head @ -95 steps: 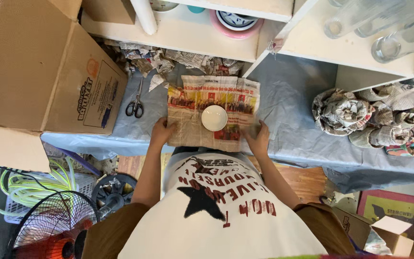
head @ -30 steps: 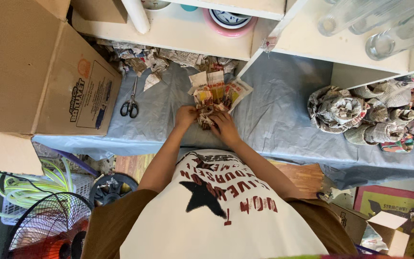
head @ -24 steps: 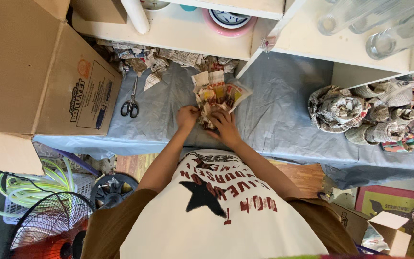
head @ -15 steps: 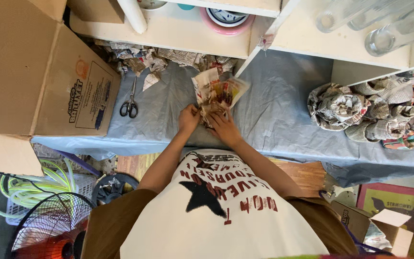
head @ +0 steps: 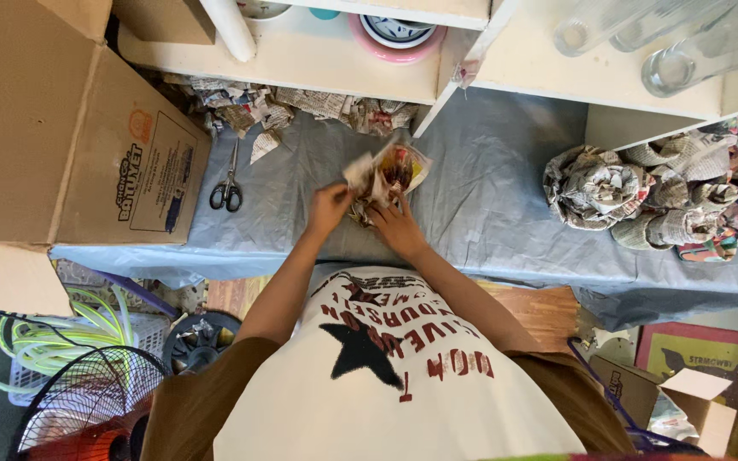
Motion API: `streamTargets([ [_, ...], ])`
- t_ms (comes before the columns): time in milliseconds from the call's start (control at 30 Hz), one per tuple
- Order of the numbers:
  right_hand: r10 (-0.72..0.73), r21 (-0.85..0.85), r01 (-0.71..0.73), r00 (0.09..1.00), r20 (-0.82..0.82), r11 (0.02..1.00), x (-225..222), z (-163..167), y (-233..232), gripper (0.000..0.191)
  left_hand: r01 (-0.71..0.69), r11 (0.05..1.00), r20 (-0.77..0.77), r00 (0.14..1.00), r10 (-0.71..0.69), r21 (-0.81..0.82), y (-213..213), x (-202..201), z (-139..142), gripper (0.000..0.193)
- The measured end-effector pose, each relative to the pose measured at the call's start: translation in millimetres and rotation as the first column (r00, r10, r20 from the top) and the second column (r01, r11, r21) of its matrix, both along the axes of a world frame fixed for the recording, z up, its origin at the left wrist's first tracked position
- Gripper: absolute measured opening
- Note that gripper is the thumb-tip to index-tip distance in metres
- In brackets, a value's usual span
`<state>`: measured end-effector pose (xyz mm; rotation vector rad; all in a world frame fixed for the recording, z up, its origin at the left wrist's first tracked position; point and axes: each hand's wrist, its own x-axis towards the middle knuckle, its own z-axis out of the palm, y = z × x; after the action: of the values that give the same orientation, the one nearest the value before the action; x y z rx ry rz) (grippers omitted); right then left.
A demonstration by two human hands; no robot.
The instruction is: The person repeatedly wraps individual glassware items with newspaper sheets on a table. They pick up a glass or cup, wrap it in newspaper, and place the wrapped item into a growing pile. The process is repeated for multiple items throughout the clip.
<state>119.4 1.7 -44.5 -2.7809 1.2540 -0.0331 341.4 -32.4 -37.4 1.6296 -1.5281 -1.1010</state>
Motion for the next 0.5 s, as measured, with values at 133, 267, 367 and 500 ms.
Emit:
streamTargets([
  [133, -0.124, 0.227, 0.093, 0.984, 0.127, 0.969, -6, -5, -4, 0.069, 0.238, 0.851, 0.100, 0.971, -0.216, -0.468, 28, 9, 14, 0.029],
  [267, -0.317, 0.433, 0.145, 0.878, 0.358, 0.890, -12, -7, -4, 0.088, 0.551, 0.706, 0.341, 0.833, -0.436, -0.445, 28, 25, 18, 0.063],
  [367, -0.456, 0.541, 0.237, 0.831, 0.318, 0.807, -14, -7, -4, 0.090, 0.679, 0.654, 0.436, 0.726, -0.532, -0.333, 25, 29, 10, 0.071],
  [500, -0.229, 0.308, 0.117, 0.906, 0.357, 0.944, -14, -6, -8, 0.072, 0.755, 0.586, 0.608, 0.620, -0.496, -0.293, 18, 23, -12, 0.056],
])
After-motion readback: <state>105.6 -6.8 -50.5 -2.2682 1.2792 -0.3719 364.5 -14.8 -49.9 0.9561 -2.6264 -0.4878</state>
